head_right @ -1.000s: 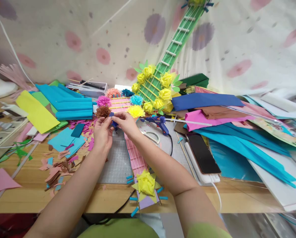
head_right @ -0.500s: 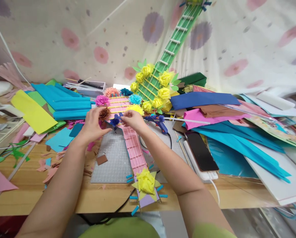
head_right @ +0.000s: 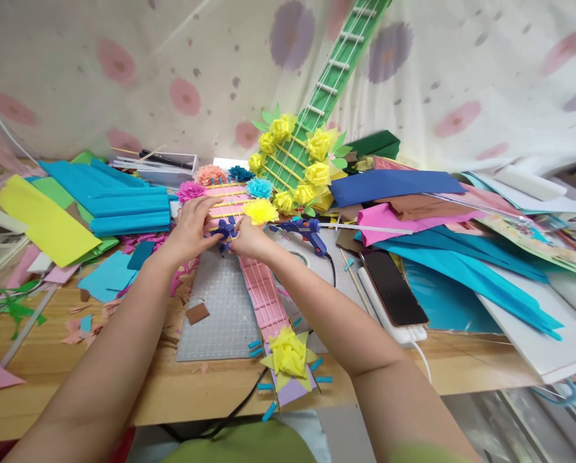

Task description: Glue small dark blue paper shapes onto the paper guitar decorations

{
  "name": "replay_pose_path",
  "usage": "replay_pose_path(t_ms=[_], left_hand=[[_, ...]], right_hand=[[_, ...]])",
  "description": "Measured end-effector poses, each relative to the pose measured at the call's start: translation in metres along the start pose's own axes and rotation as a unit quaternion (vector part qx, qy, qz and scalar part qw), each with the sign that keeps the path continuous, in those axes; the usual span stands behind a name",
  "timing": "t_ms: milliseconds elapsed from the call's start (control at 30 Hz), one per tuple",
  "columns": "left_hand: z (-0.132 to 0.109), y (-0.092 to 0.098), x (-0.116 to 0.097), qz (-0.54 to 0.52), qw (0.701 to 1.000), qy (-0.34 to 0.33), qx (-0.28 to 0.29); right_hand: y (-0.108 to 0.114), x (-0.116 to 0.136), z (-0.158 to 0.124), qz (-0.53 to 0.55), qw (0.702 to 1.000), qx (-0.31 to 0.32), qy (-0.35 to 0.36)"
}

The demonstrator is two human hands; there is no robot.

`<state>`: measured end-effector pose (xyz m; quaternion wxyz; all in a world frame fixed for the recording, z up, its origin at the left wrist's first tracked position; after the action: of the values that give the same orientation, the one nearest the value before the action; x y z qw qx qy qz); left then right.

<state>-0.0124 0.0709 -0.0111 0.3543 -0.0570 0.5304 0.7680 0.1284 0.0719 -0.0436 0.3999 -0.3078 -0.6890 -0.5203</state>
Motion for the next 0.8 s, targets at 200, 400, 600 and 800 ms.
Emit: replay_pose_path(t_ms=[200, 400, 600, 800], left_hand=[[0.000, -0.004, 0.010, -0.026, 0.999, 0.017, -0.008], [0.000, -0.004, 0.013, -0.051, 0.998, 0.023, -0.012], [0.000, -0.004, 0.017, -0.070, 0.997, 0.038, -0.016], [0.000, -0.003, 0.013, -0.044, 0.998, 0.037, 0.001]], right_hand=[[-0.007, 0.006, 0.005, 0.061, 0.997, -0.021, -0.049], [-0.009, 0.021, 0.000, 0.069, 0.992, 0.002, -0.108], [-0.011, 0.022, 0.002, 0.061, 0.988, 0.011, -0.140], [-0.010, 0.029, -0.003, 0.043, 0.986, 0.002, -0.163]])
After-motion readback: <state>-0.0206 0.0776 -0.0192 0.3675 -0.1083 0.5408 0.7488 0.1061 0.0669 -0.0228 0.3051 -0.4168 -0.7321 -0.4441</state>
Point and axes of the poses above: each hand's wrist, its own z-axis towards the middle knuckle, its own y-axis out of the back of the hand, x = y × z, the point moved 5 cm from there along z, towards the middle knuckle, and after that the axes turned 6 degrees about y, right-handed, at the moved point
